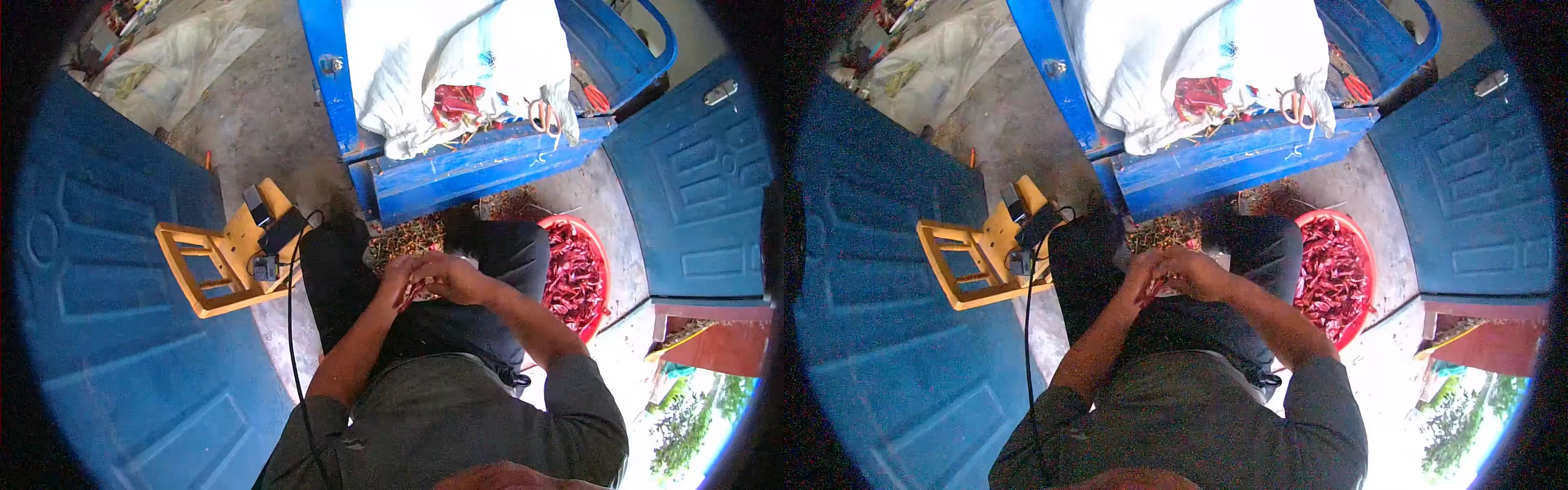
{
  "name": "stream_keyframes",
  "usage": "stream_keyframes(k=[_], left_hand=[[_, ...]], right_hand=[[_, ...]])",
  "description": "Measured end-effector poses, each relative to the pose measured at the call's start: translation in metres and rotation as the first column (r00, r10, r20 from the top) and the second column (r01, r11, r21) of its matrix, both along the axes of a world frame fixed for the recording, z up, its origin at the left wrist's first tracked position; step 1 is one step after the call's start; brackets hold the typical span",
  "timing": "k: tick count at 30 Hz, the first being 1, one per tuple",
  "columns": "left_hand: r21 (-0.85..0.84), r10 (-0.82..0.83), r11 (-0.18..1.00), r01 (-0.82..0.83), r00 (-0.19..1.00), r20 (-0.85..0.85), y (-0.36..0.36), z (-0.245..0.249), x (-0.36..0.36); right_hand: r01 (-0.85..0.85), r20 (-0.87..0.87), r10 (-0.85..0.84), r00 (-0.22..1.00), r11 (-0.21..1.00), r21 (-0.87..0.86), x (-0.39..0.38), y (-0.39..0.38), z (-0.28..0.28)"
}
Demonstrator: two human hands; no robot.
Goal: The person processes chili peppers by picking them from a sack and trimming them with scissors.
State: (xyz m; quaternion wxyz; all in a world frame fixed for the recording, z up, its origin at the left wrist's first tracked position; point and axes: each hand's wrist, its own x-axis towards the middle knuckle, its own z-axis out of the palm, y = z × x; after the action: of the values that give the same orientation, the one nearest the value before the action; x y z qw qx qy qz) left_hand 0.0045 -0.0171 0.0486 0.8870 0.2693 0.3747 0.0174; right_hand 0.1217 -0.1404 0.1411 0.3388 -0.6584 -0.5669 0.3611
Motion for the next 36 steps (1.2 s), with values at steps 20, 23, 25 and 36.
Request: stream_keyframes(k=[20, 23, 25, 36], left_hand=[[0.085, -0.257, 0.96, 0.267, 0.961, -0.105, -0.001, -0.028, -0.002], [0.145, -0.324, 0.932, 0.331, 0.943, -0.071, -0.003, -0.045, -0.001], [0.219, -0.315, 0.91, 0.351, 0.931, -0.186, -0.006, -0.049, 0.004], [0.407, -0.352, 0.813, 0.416, 0.909, -0.224, -0.008, -0.072, 0.019]], right_hand=[[0.211, 0.107, -0.188, 0.976, 0.934, -0.29, 0.003, 0.006, -0.039], [0.328, 0.241, -0.239, 0.941, 0.823, -0.465, 0.0, 0.014, -0.048], [0.36, 0.295, -0.245, 0.924, 0.818, -0.449, 0.004, 0.015, -0.069], [0.537, 0.281, -0.465, 0.839, 0.79, -0.296, 0.012, 0.012, -0.086]])
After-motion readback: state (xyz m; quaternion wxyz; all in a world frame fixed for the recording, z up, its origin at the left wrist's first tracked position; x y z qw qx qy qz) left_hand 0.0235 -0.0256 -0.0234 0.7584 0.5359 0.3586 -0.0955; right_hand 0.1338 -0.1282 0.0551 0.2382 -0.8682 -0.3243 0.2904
